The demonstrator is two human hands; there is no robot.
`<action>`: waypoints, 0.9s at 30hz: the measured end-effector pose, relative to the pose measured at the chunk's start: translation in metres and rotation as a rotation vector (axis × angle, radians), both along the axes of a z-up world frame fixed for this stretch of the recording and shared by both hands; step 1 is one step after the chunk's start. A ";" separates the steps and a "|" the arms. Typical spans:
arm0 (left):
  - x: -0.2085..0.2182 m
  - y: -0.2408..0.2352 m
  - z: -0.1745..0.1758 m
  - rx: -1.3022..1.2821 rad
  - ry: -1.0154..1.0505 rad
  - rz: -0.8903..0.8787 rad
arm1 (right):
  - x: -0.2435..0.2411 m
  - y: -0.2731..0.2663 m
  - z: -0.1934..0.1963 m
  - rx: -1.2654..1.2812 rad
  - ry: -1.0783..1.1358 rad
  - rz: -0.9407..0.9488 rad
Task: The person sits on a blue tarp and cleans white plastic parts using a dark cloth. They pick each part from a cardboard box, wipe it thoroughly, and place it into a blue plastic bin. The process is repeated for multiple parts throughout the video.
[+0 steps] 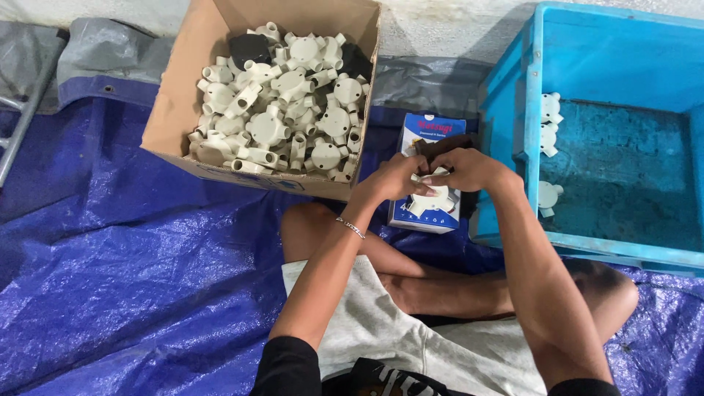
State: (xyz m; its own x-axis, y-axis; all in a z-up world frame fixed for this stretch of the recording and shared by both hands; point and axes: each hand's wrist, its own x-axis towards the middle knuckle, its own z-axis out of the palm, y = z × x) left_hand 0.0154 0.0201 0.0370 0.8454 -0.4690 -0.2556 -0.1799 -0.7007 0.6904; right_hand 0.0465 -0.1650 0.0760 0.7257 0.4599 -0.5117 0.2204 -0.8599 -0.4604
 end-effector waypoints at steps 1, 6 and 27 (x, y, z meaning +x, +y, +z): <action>0.000 0.000 -0.008 0.001 0.007 0.001 | -0.003 -0.004 -0.010 0.001 0.007 0.001; 0.003 0.000 -0.025 0.022 -0.046 0.099 | -0.019 -0.016 -0.036 0.179 -0.365 -0.213; -0.012 0.004 -0.001 0.159 -0.147 0.105 | -0.024 -0.013 -0.069 0.325 -0.576 -0.338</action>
